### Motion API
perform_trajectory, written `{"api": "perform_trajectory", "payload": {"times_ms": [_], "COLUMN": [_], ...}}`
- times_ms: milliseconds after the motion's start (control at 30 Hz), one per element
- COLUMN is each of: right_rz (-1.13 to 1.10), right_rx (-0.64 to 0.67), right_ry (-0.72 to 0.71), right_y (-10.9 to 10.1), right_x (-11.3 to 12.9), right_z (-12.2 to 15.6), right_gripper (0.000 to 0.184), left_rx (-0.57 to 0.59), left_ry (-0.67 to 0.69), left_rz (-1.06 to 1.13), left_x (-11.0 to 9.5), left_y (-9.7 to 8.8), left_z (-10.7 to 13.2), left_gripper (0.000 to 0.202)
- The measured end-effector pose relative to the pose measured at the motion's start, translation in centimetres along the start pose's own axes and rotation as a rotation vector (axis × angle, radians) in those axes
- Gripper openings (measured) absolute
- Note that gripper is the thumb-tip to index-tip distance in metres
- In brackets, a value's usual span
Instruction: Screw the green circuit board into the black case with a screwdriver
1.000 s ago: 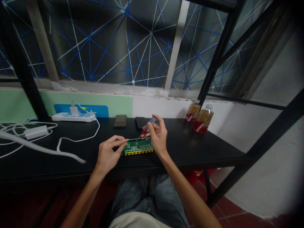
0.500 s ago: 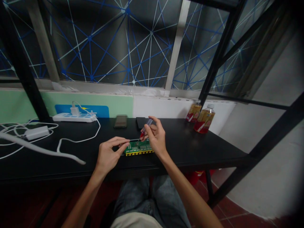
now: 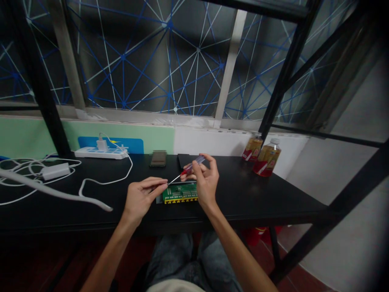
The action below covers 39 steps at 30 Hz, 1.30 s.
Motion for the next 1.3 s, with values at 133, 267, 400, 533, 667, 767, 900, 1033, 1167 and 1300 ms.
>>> {"api": "perform_trajectory", "payload": {"times_ms": [133, 267, 400, 533, 667, 767, 900, 1033, 1167, 1300], "right_rz": [-0.005, -0.013, -0.038, -0.036, -0.057, -0.054, -0.035, -0.030, -0.030, 0.005], "right_rx": [-0.020, -0.028, -0.049, -0.031, -0.025, -0.018, -0.012, -0.010, -0.012, -0.021], "right_ry": [-0.028, -0.042, -0.054, -0.052, -0.069, -0.094, -0.138, -0.167, -0.184, -0.195], "right_y": [0.1, 0.5, 0.6, 1.1, 1.4, 1.6, 1.9, 2.0, 1.9, 1.9], "right_x": [0.2, 0.4, 0.5, 0.4, 0.6, 1.0, 1.5, 1.8, 2.0, 2.0], "right_z": [0.5, 0.8, 0.6, 0.6, 0.7, 0.9, 1.2, 1.4, 1.4, 1.5], "right_gripper": [0.045, 0.044, 0.043, 0.044, 0.044, 0.044, 0.043, 0.039, 0.038, 0.037], "left_rx": [-0.098, -0.140, -0.162, -0.120, -0.068, -0.061, -0.063, -0.049, -0.047, -0.038], "left_ry": [-0.163, -0.255, -0.280, -0.294, -0.292, -0.295, -0.301, -0.307, -0.298, -0.294], "left_rz": [0.210, 0.370, 0.445, 0.468, 0.454, 0.439, 0.442, 0.449, 0.433, 0.438], "left_x": [1.8, 2.9, 2.9, 2.8, 2.7, 2.7, 2.7, 2.9, 2.8, 2.5], "left_y": [-0.6, -0.4, -0.3, 0.3, 0.9, 1.1, 1.2, 1.3, 1.3, 1.4], "left_z": [0.2, 0.2, 0.2, 0.3, 0.3, 0.4, 0.6, 0.6, 0.6, 0.6], "left_gripper": [0.023, 0.026, 0.028, 0.029, 0.029, 0.031, 0.032, 0.032, 0.032, 0.033]}}
Point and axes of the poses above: each hand's wrist, its own z-axis away from the middle knuckle, its own y-axis out of the palm, x = y × z, the point moved 10 cm from there along -z, towards the middle knuckle, and after that the axes turned 6 degrees about y, right-handed, at the moved point
